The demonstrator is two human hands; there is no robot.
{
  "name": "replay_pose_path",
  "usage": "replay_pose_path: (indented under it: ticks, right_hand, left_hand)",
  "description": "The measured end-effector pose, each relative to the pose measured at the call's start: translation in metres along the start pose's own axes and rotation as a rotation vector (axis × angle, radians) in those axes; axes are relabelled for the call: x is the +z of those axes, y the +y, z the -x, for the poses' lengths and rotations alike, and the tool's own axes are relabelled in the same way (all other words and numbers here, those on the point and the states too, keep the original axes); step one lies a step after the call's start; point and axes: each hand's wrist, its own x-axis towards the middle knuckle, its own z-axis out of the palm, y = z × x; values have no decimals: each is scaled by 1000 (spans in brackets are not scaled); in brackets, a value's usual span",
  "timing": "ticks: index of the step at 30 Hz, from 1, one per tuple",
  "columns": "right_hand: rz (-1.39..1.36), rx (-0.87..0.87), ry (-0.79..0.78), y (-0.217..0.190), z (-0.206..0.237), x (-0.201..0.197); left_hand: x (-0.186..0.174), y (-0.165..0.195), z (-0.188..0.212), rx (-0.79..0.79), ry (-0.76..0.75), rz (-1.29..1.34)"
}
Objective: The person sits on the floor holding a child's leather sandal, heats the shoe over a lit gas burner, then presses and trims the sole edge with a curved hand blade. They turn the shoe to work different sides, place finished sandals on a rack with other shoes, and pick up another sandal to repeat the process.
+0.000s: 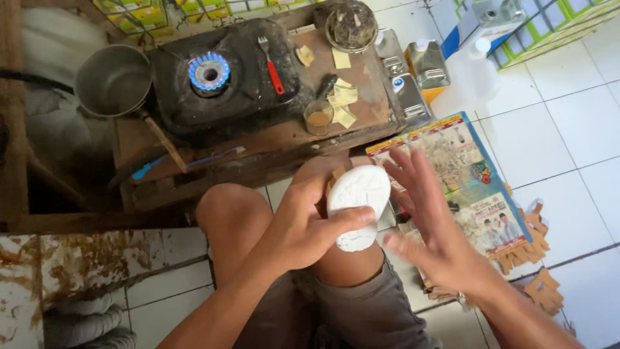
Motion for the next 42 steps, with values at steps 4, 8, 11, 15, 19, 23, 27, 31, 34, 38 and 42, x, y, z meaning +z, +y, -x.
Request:
replay_pose_path:
  ticks: [4, 8, 11, 15, 19, 23, 27, 31, 34, 38, 42]
  right_hand:
    - [-20, 332, -14, -21, -24, -7]
    - [175, 445, 80, -38, -30, 6]
    - [366, 485, 64, -39, -35, 6]
    - [193, 427, -76, -29, -36, -7]
    - [176, 476, 36, -18, -20, -2]
    - [29, 375, 32, -4, -14, 1]
    - [-364, 380, 28, 11, 3, 2]
    - [-775, 514, 198, 29, 54, 30]
    - [21, 124, 341, 40, 77, 36]
    - [835, -199, 387, 40, 92, 38]
    - [780, -231, 284, 37, 101, 33]
  left_hand:
    - [9, 3, -2, -67, -127, -128]
    - [16, 4, 2, 35, -133, -149]
    - [17, 3, 4, -2, -164, -208]
    - [16, 3, 1, 14, -201, -256]
    - [19, 7, 4, -10, -164, -337]
    - [11, 7, 10, -26, -180, -245]
    - [7, 8, 25, -311, -188, 525]
    - [26, 14, 49, -353, -38, 1004]
    - [41, 17, 68, -327, 203, 846]
    - [51, 17, 89, -241, 238, 690]
    - [52, 15, 103, -83, 215, 472]
